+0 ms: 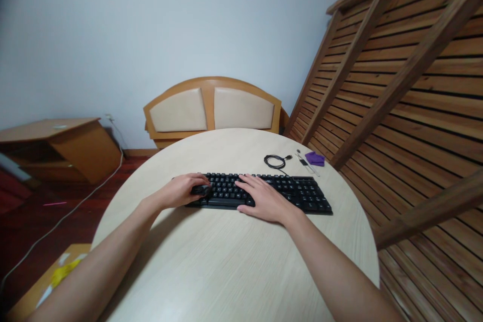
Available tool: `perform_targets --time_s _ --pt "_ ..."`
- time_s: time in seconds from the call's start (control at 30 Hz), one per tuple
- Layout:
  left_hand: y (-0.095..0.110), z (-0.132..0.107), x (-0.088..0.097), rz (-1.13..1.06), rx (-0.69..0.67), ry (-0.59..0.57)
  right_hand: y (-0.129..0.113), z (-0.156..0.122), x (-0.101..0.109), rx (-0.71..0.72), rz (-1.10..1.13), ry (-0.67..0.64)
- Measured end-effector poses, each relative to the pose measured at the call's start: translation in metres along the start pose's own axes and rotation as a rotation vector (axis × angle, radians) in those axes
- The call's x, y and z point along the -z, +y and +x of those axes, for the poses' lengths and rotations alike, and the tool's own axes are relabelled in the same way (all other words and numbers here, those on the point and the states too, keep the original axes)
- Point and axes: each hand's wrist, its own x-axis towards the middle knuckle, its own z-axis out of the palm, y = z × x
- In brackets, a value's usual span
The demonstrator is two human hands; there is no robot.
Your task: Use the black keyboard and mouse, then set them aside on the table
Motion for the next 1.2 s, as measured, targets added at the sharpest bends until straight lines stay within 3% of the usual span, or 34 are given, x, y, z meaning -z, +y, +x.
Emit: perform_targets --time_s 0.27,0.63,0.7,0.77,0.9,1.07,1.2 --pt "0.005 -0.002 0.009 0.005 0.042 -0.060 0.033 -0.020 0.014 -0.151 -0.092 0.008" --pt "0.018 -0.011 0.022 -0.226 0.035 -0.150 0.034 -0.019 0.008 -0.133 -0.089 0.013" --pt "0.015 -0.011 0.024 -0.246 0.059 -0.070 0.034 -0.019 0.009 -0.123 -0.093 0.013" --pt "0.010 -0.010 0.022 -0.225 0.101 0.081 0.034 -0.018 0.010 -0.113 -0.090 0.013" --pt "-0.002 -0.004 0.006 -0.086 0.179 0.301 0.032 -0.015 0.008 -0.095 -0.075 0.023" --pt "-0.009 0.009 -0.023 0.037 0.235 0.288 0.025 -0.012 0.004 -0.082 -0.070 0.024" --pt "-0.010 0.016 -0.032 0.045 0.242 0.269 0.022 -0.011 0.004 -0.086 -0.062 0.028"
